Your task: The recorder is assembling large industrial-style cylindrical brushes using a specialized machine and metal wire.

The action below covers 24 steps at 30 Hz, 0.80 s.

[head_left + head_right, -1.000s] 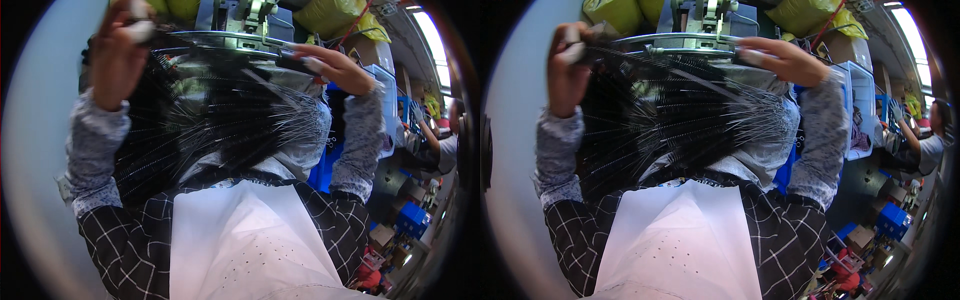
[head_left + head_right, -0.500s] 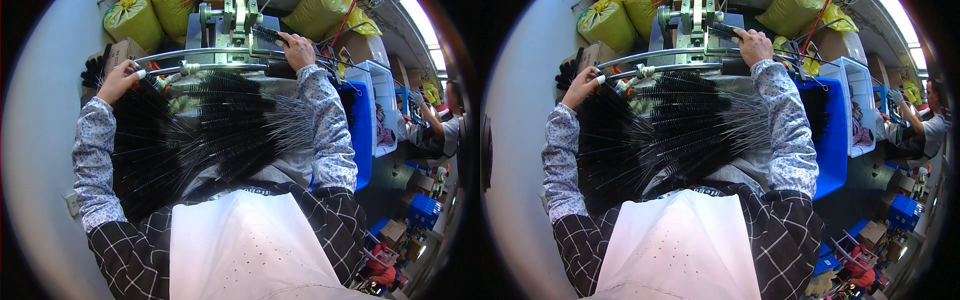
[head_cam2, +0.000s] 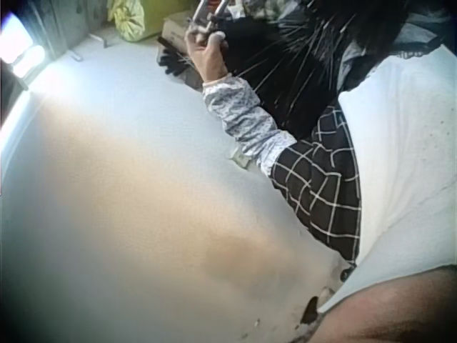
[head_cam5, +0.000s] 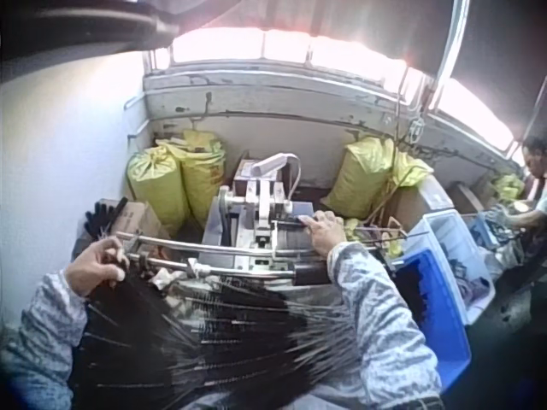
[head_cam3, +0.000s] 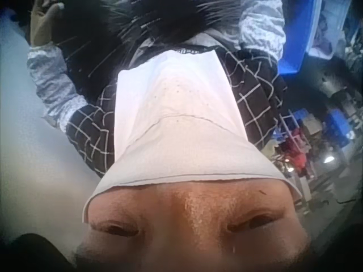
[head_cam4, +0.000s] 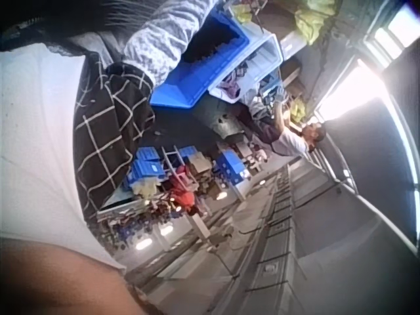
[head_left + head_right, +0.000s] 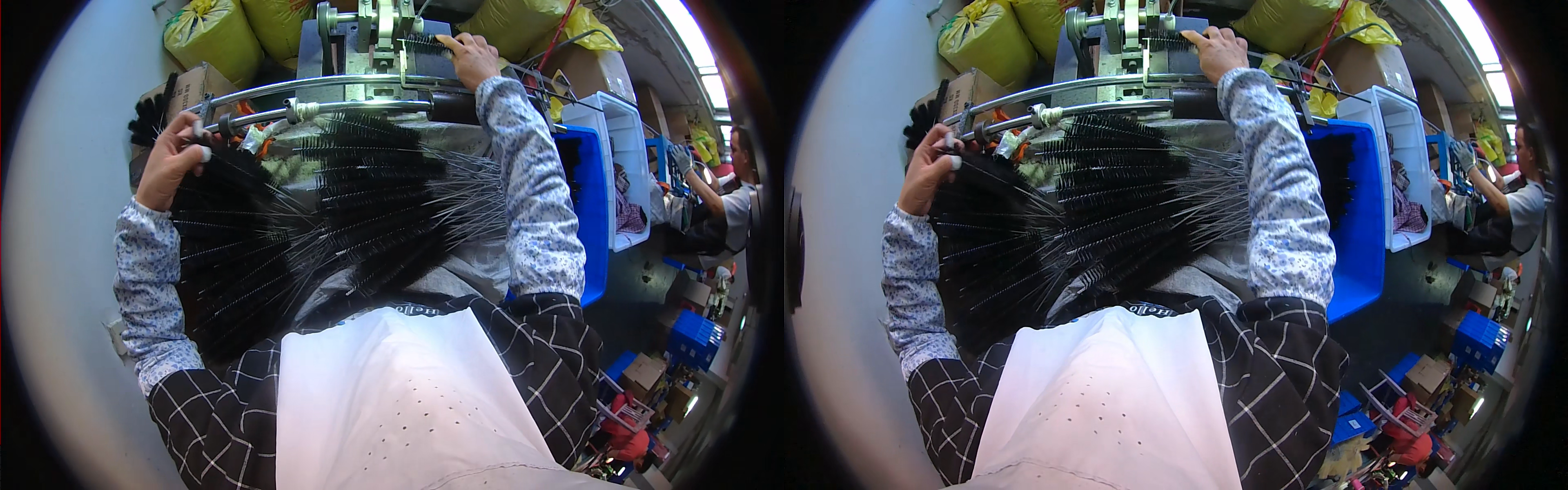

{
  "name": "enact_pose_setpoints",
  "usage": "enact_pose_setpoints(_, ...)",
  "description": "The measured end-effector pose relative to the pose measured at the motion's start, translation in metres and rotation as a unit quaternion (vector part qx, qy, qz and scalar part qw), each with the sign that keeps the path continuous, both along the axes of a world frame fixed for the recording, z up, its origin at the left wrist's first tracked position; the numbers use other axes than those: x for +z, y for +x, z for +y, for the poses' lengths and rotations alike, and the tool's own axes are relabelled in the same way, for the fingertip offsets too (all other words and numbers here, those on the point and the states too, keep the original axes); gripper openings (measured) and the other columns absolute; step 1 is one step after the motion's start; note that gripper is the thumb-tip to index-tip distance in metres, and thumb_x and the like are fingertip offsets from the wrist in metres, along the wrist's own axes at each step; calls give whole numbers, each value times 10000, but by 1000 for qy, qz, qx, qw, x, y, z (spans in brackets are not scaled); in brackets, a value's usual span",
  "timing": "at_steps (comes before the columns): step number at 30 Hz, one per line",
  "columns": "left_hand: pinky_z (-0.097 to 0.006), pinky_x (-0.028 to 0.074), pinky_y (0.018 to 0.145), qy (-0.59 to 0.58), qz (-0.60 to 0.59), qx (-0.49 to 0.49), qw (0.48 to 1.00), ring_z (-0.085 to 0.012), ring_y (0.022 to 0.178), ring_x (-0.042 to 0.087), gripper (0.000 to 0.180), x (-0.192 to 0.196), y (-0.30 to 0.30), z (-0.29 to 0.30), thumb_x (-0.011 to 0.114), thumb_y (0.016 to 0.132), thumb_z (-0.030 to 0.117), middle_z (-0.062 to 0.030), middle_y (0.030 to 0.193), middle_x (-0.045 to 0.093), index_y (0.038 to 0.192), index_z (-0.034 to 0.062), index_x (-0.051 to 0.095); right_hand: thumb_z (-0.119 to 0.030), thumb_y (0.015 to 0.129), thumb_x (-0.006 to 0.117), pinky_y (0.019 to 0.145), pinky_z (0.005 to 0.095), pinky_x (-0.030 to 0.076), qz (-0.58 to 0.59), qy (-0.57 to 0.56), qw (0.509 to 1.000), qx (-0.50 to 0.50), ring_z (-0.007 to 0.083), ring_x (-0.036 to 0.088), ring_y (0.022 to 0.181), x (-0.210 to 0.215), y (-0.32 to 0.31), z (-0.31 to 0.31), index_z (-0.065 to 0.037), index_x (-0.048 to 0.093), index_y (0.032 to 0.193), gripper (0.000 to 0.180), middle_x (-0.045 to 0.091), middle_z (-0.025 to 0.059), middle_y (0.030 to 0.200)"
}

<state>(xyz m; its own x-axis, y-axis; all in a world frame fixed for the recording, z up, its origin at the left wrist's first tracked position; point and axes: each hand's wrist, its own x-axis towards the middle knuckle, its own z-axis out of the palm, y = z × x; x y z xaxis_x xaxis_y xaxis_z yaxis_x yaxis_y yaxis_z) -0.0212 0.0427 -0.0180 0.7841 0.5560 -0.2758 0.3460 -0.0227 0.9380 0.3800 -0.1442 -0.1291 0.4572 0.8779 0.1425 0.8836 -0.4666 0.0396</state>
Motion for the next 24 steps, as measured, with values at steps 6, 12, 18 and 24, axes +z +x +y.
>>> enact_pose_setpoints(6, -230, 345, 733, 64, -213, 66, 973, -112, 799, 388, 279, 45, -66, 29, 506, 693, 114, -49, 878, 382, 949, 107, 395, -301, 821, 475, 938, 467, 210, -66, 6, 998, 10, 230, 298, 1174, 0, 5, -1, -241, 232, 1291, 533, 350, 52, 1253)
enact_pose_setpoints(12, -267, 364, 805, 103, -255, 29, 961, -144, 850, 419, 202, 93, -117, 42, 502, 747, 92, -60, 893, 346, 901, 96, 371, -305, 762, 518, 867, 431, 333, 104, 109, 976, -160, 251, 465, 1042, -4, 20, -51, -127, 464, 1161, 440, 527, 82, 1091)
enact_pose_setpoints(18, -315, 394, 879, -92, -410, -30, 907, -197, 908, 449, 173, 103, -120, 35, 375, 851, 55, -105, 951, 340, 999, -24, 418, -250, 752, 522, 785, 396, 413, 100, 166, 975, -111, 264, 530, 944, -14, 7, -27, -106, 505, 1104, 381, 549, 101, 1038)
enact_pose_setpoints(24, -341, 339, 958, -66, -455, 48, 887, -249, 1011, 431, 276, 105, -130, 47, 438, 822, 57, -161, 1017, 339, 1060, -83, 422, -199, 754, 505, 746, 425, 405, 89, 157, 977, -114, 240, 553, 889, -9, -50, 24, -73, 527, 937, 223, 567, 83, 927)
